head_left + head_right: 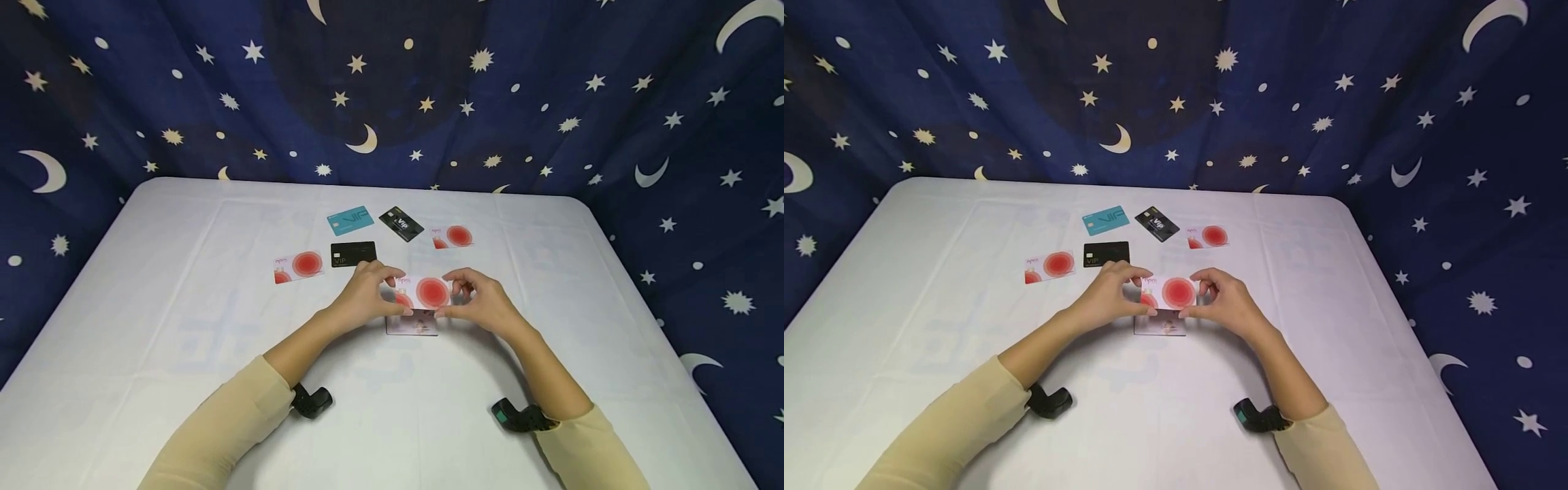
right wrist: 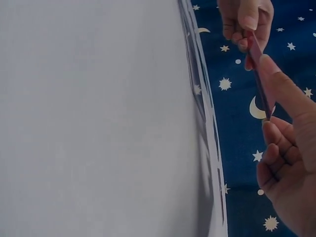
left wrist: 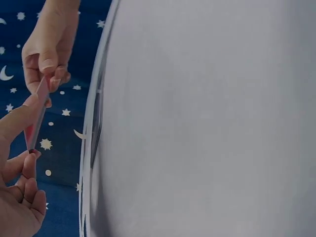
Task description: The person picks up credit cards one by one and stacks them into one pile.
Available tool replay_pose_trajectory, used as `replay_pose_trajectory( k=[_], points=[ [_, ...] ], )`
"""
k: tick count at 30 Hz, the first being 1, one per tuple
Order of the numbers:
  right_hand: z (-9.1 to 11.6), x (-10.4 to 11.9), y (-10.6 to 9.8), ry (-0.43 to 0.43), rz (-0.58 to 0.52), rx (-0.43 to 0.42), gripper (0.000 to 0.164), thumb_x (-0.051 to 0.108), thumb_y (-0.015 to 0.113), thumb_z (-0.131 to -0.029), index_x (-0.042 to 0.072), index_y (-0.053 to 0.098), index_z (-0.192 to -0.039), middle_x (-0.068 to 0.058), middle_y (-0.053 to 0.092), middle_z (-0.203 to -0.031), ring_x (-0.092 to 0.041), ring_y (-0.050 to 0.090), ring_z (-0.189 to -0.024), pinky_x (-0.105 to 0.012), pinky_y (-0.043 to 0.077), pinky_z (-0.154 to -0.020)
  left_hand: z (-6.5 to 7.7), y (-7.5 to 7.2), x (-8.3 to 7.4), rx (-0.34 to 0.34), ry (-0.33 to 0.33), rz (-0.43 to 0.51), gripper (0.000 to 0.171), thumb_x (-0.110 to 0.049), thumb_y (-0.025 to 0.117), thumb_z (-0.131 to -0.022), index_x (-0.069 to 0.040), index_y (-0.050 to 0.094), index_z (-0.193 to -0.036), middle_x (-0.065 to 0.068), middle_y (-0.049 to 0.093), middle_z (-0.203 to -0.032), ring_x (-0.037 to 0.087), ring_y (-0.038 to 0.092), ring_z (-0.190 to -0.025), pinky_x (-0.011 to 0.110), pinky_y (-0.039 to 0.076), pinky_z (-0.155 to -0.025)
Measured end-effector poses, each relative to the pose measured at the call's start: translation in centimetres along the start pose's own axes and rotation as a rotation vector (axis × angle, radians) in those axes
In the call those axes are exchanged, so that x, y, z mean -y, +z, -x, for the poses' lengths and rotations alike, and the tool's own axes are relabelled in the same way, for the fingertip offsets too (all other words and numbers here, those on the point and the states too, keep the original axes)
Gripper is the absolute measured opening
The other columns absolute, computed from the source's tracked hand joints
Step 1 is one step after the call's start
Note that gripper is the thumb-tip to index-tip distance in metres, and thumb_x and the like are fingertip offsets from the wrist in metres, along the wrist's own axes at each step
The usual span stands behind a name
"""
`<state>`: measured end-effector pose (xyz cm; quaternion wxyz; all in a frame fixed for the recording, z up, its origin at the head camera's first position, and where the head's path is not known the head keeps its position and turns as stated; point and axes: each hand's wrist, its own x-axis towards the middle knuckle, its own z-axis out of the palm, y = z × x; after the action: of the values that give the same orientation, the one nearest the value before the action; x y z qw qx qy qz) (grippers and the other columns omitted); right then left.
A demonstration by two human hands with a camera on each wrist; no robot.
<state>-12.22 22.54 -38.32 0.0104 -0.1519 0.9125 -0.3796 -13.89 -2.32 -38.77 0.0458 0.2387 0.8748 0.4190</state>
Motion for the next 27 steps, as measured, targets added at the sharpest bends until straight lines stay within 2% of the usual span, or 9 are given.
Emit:
replay_pose_trajectory(
  k=[10,14,27],
  points=[
    [1.1,0.1,1.1,-0.036,-0.017,-0.001,0.062,0.033,0.089,-0.060,0.009,0.063,-0.110,-0.002,0.056,-0.083,-0.017,0.049,-0.074,-0.023,0.042,-0.063,1.9,0.5,0.6,-0.041,0.016,0.036,0.059,-0.025,0.087,-0.064,-0.009,0.065,-0.117,0.005,0.056,-0.093,0.020,0.041,-0.098,0.033,0.040,-0.083],
    [1.5,-0.3,1.4,-0.052,-0.012,-0.011,0.061,0.031,0.089,-0.060,0.009,0.063,-0.109,-0.001,0.056,-0.082,-0.017,0.048,-0.072,-0.023,0.041,-0.063,2.1,1.2,0.9,-0.069,0.038,0.038,0.060,-0.028,0.088,-0.063,-0.009,0.066,-0.115,0.002,0.055,-0.092,0.019,0.040,-0.095,0.032,0.040,-0.083],
    [1.6,-1.3,2.6,-0.094,0.006,0.014,0.060,0.034,0.090,-0.057,0.011,0.064,-0.106,0.003,0.055,-0.081,-0.011,0.046,-0.071,-0.021,0.040,-0.064,2.9,2.2,2.0,-0.074,0.020,-0.009,0.058,-0.030,0.088,-0.060,-0.009,0.068,-0.111,-0.002,0.053,-0.088,0.018,0.041,-0.092,0.032,0.039,-0.083]
  ],
)
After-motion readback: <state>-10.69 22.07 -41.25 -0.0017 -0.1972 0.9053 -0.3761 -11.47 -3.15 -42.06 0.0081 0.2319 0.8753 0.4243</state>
